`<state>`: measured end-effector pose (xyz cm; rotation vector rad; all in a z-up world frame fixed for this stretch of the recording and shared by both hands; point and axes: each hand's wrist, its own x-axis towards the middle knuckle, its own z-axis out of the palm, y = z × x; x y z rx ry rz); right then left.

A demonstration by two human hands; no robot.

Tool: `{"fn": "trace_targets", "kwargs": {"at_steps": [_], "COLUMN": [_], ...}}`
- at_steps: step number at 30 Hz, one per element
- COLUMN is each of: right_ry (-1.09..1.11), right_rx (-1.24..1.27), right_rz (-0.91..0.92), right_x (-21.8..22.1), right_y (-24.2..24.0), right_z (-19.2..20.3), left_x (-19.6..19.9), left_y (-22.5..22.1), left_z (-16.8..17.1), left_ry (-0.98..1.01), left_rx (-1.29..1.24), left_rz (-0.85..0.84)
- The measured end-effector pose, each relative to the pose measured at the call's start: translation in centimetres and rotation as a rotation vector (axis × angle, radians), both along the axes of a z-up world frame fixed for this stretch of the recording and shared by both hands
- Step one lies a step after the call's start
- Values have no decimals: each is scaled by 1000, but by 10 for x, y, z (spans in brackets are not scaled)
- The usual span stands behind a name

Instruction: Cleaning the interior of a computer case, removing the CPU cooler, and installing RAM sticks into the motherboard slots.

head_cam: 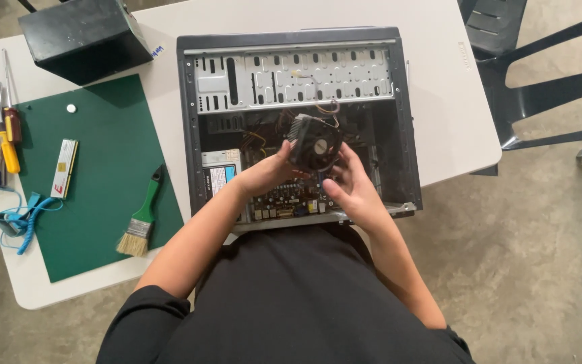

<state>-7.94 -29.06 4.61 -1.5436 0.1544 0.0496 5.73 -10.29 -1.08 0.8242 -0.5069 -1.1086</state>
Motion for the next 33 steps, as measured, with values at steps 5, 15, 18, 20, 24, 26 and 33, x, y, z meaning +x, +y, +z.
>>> {"fn": "trace_targets", "kwargs": {"at_steps": [5, 15, 18, 20, 24, 26, 33], "right_ry": [101, 14, 72, 86, 87, 81, 29], "right_rx": [-287, -846, -962, -1008, -1109, -1145, -1262], "right_rz": [-81, 278, 469, 549, 758, 799, 855], "right_x": [16, 38, 56, 68, 89, 96, 106], "right_y": [13, -10, -2, 6, 13, 16, 15], "right_z": [36, 17, 23, 17, -4, -16, -47], "left_x": [4, -8, -9, 2, 19, 25, 45], "left_y": [14, 55, 72, 78, 88, 86, 51], "left_z": [15, 60, 74, 43, 25, 5, -39], "left_ry": [-486, -1080, -1023, -1147, -1390, -1535, -2050], "left_rx": [277, 709, 691, 659, 654, 691, 796], "left_rz": [4, 225, 209, 343, 497, 504, 414]}}
